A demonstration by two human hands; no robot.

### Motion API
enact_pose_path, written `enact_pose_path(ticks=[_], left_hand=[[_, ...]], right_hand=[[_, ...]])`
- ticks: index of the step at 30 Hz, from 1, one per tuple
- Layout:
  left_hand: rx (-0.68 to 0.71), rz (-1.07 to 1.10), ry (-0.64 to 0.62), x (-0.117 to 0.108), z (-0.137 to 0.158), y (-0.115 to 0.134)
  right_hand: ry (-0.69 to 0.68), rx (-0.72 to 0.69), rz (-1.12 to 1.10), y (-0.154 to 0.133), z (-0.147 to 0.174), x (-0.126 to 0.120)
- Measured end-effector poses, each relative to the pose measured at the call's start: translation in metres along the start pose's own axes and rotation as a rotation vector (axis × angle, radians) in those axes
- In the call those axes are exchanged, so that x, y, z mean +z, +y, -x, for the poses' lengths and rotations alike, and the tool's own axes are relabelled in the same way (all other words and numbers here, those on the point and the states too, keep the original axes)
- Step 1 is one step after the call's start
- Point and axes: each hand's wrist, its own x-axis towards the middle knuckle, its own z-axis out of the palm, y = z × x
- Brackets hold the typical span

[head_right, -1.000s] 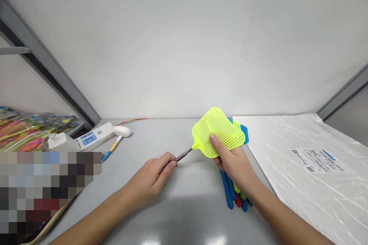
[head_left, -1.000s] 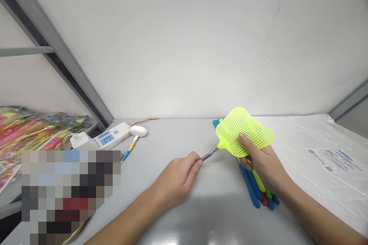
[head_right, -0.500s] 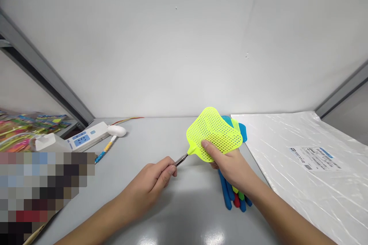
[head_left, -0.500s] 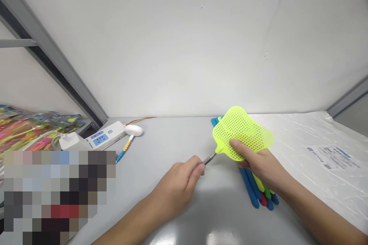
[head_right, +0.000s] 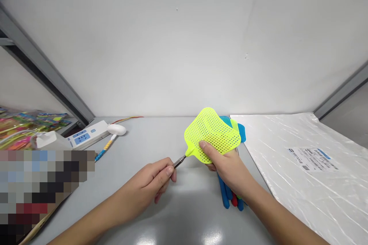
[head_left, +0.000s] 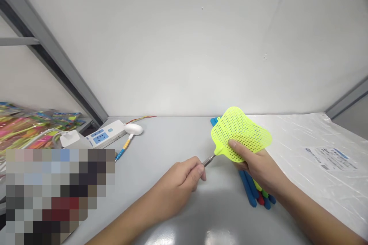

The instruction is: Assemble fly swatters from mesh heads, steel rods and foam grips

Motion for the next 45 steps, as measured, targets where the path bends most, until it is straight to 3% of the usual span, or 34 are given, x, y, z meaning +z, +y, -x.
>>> enact_pose_path(ticks=[4,10,13,18,27,36,39,45], left_hand=[[-0.044,0.463,-0.265,0.002,0.002,0.003],[-0.092,0.713,-0.400,0.005,0.000,0.004],[-0.110,0.755,-0.471,0.006,-0.002,0.003],[-0.128,0.826,-0.506,0.004,-0.003,0.003],[-0.107,0.869,-0.607,-0.001,-0.006,0.002],[-0.114,0.871,-0.736,-0.005,-0.010,-0.003],[-0.111,0.851,-0.721,-0.006,-0.011,-0.005],[-0.079,0.771,-0.600,0.000,-0.006,0.002]], right_hand=[[0.045,0.007,0.030,0.003,0.003,0.001],[-0.207,-0.018,0.126,0.008,0.013,0.013],[-0.283,0.013,0.119,0.010,0.016,0.017],[-0.279,-0.008,0.064,0.005,0.015,0.017],[-0.185,-0.064,-0.032,0.003,0.012,0.015],[0.034,-0.126,-0.138,0.008,0.005,0.005],[0.095,-0.157,-0.185,0.014,0.004,0.010],[0.015,-0.157,-0.040,0.017,0.009,0.020]])
